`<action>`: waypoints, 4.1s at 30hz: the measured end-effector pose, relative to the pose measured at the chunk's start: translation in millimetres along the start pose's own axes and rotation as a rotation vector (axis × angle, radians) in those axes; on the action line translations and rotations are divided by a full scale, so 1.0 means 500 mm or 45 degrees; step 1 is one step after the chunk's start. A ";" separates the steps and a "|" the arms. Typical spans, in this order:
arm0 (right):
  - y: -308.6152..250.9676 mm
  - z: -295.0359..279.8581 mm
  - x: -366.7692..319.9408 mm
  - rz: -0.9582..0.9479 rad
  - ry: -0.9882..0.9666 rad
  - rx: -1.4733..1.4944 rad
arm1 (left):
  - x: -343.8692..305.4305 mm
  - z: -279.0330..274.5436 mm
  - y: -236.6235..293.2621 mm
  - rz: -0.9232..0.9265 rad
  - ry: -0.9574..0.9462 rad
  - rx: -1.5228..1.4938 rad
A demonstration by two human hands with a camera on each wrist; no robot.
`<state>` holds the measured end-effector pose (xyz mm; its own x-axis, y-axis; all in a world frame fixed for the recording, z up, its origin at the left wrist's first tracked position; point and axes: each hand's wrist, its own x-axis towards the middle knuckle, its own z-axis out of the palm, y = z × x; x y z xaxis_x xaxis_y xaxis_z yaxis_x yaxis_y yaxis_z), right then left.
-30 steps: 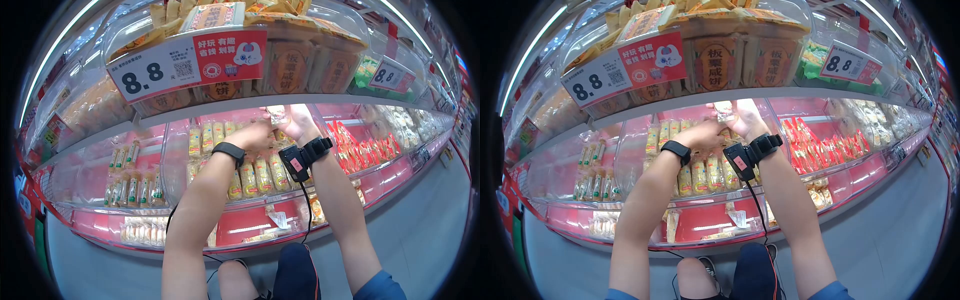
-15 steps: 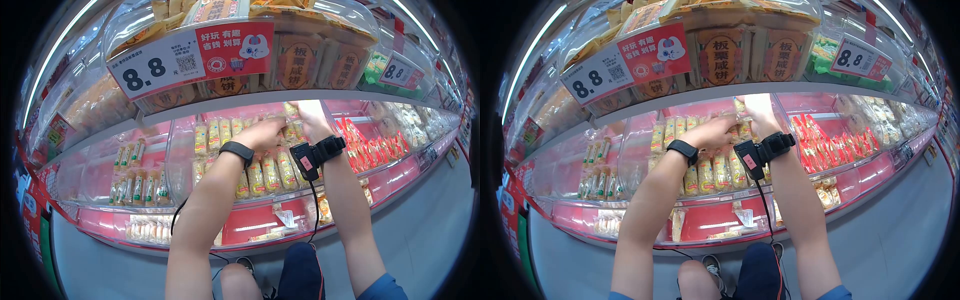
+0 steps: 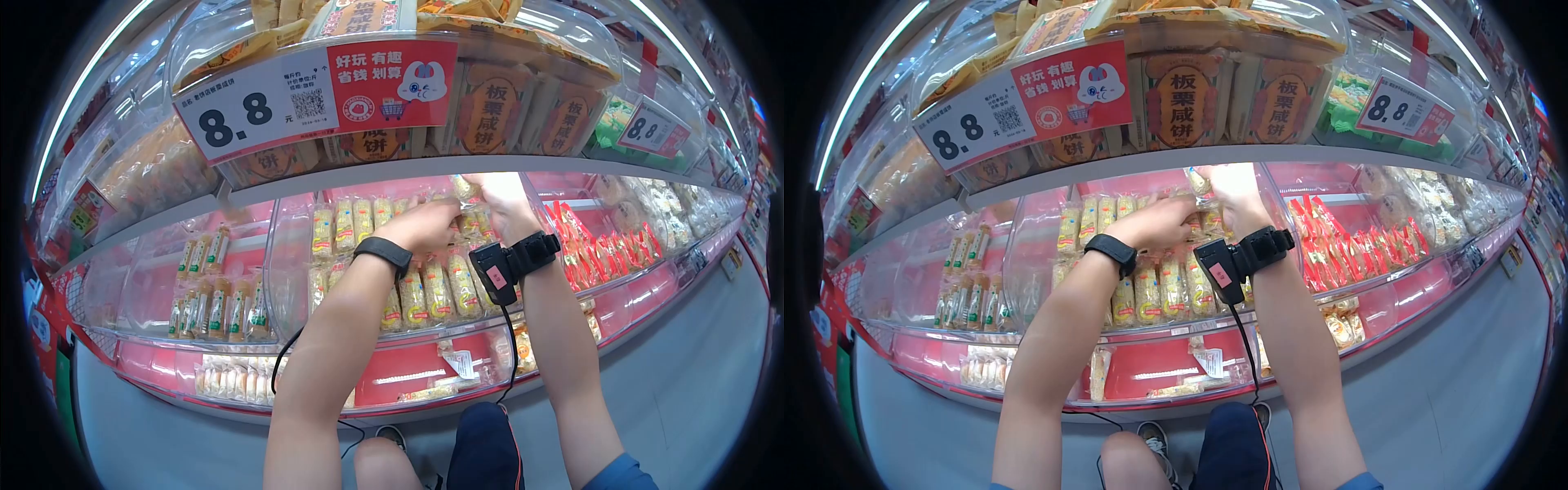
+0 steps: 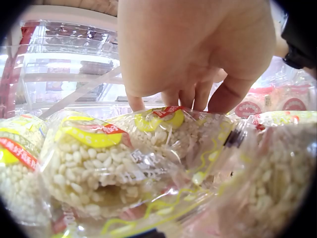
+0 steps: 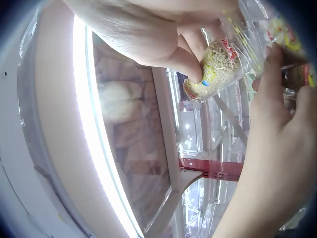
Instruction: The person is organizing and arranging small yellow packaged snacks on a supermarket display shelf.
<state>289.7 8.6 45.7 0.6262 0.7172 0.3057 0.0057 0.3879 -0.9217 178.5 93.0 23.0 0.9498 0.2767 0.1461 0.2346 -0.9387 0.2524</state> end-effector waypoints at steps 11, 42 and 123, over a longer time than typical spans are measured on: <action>0.037 -0.026 0.030 -0.159 -0.185 -0.394 | 0.005 0.009 -0.002 -0.007 -0.015 0.002; -0.010 -0.014 -0.004 -0.320 0.144 -1.726 | 0.008 0.012 -0.009 0.032 -0.010 -0.122; 0.175 -0.090 -0.398 -0.394 -1.632 -1.569 | -0.433 -0.109 0.237 0.182 0.193 0.255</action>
<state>200.8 -126.1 -106.6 -0.4340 0.8961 -0.0925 0.8816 0.4014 -0.2482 -10.7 -67.1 73.1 0.9378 0.1521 0.3120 0.1511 -0.9881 0.0275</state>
